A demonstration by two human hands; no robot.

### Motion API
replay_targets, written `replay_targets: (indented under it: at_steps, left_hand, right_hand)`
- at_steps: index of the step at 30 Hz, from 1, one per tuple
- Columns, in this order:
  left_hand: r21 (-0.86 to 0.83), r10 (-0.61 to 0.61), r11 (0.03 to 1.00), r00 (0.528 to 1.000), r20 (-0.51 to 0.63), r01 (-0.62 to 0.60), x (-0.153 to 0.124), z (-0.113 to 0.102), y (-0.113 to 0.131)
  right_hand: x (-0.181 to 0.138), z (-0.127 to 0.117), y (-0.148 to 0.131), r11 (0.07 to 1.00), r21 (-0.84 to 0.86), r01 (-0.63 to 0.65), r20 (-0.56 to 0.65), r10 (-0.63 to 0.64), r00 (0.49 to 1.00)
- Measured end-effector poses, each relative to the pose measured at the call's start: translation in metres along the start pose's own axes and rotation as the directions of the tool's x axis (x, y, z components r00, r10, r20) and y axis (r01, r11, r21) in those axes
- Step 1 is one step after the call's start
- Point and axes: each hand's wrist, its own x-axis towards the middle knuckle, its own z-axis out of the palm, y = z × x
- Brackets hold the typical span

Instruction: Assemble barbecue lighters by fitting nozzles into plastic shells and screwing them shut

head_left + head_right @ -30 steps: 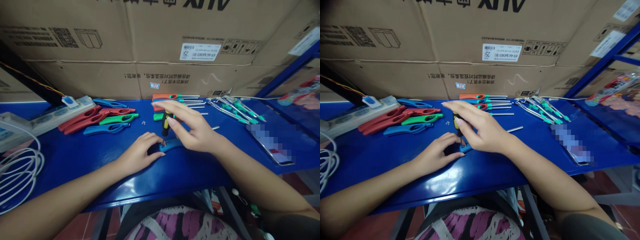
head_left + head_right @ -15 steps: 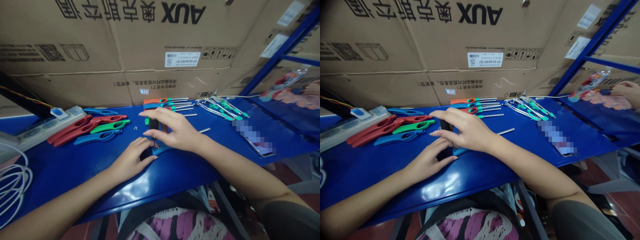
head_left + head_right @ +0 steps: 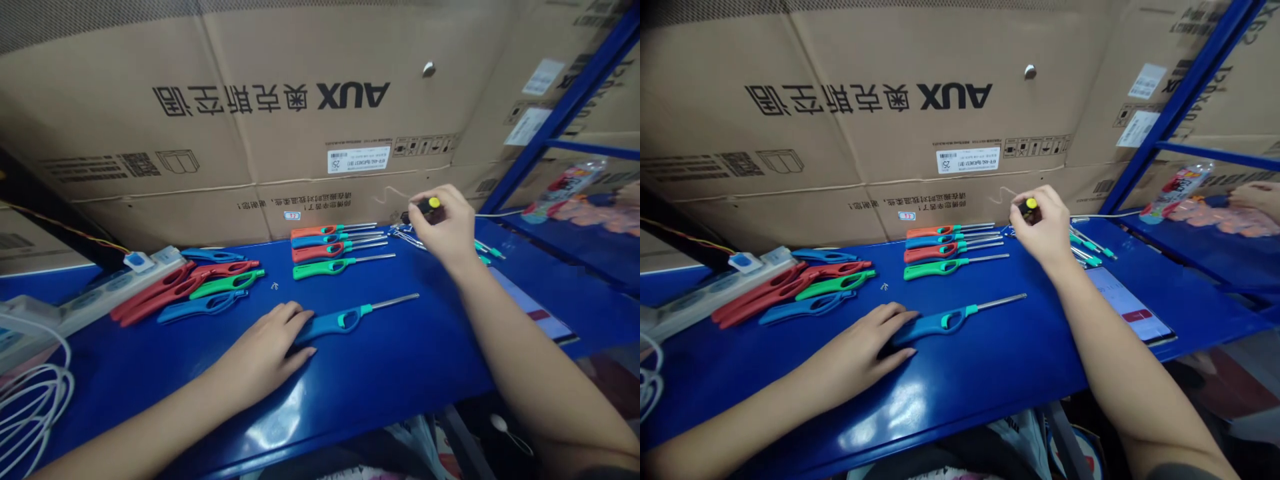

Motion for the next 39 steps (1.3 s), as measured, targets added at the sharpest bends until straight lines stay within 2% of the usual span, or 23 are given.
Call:
replay_targets:
  at_steps: [4, 7, 11, 17, 21, 24, 26, 30, 34, 36, 39]
  left_hand:
    - [-0.008, 0.055, 0.998, 0.997, -0.049, -0.055, 0.02, 0.002, -0.005]
    - [-0.031, 0.135, 0.989, 0.978, -0.16, -0.141, 0.043, -0.011, -0.018]
    - [-0.021, 0.121, 0.991, 0.954, -0.276, -0.132, 0.075, -0.026, -0.04]
    - [0.012, 0.092, 0.996, 0.95, -0.299, -0.093, 0.102, -0.016, -0.061]
    - [0.059, 0.09, 0.995, 0.95, -0.3, -0.075, 0.107, -0.009, -0.062]
    - [0.093, 0.092, 0.993, 0.949, -0.301, -0.067, 0.105, -0.01, -0.058]
    - [0.117, 0.09, 0.991, 0.949, -0.303, -0.057, 0.103, -0.011, -0.055]
    - [0.181, 0.092, 0.983, 0.945, -0.314, -0.035, 0.1, -0.014, -0.05]
    - [0.254, 0.107, 0.967, 0.941, -0.321, -0.023, 0.098, -0.014, -0.047]
    - [0.281, 0.113, 0.96, 0.937, -0.33, -0.016, 0.098, -0.013, -0.046]
    - [0.305, 0.119, 0.952, 0.931, -0.346, -0.009, 0.098, -0.012, -0.044]
  right_hand:
    - [-0.002, 0.001, 0.022, 0.996, -0.073, -0.051, 0.054, 0.055, 0.997]
    - [-0.003, 0.0, 0.025, 0.987, -0.133, -0.092, 0.158, 0.113, 0.981]
    - [-0.003, -0.002, 0.027, 0.974, -0.189, -0.123, 0.267, 0.171, 0.948]
    - [-0.004, -0.001, 0.033, 0.972, -0.205, -0.117, 0.309, 0.178, 0.934]
    - [-0.007, 0.001, 0.036, 0.983, -0.168, -0.076, 0.358, 0.132, 0.924]
    - [-0.007, 0.002, 0.037, 0.985, -0.168, -0.046, 0.425, 0.114, 0.898]
    - [-0.007, 0.001, 0.037, 0.976, -0.215, -0.025, 0.499, 0.132, 0.856]
    - [-0.011, -0.001, 0.039, 0.943, -0.331, 0.023, 0.686, 0.223, 0.693]
    - [-0.02, 0.001, 0.048, 0.933, -0.355, 0.051, 0.787, 0.269, 0.555]
    - [-0.024, 0.003, 0.054, 0.926, -0.375, 0.051, 0.81, 0.3, 0.504]
    - [-0.027, 0.006, 0.061, 0.919, -0.391, 0.043, 0.824, 0.33, 0.46]
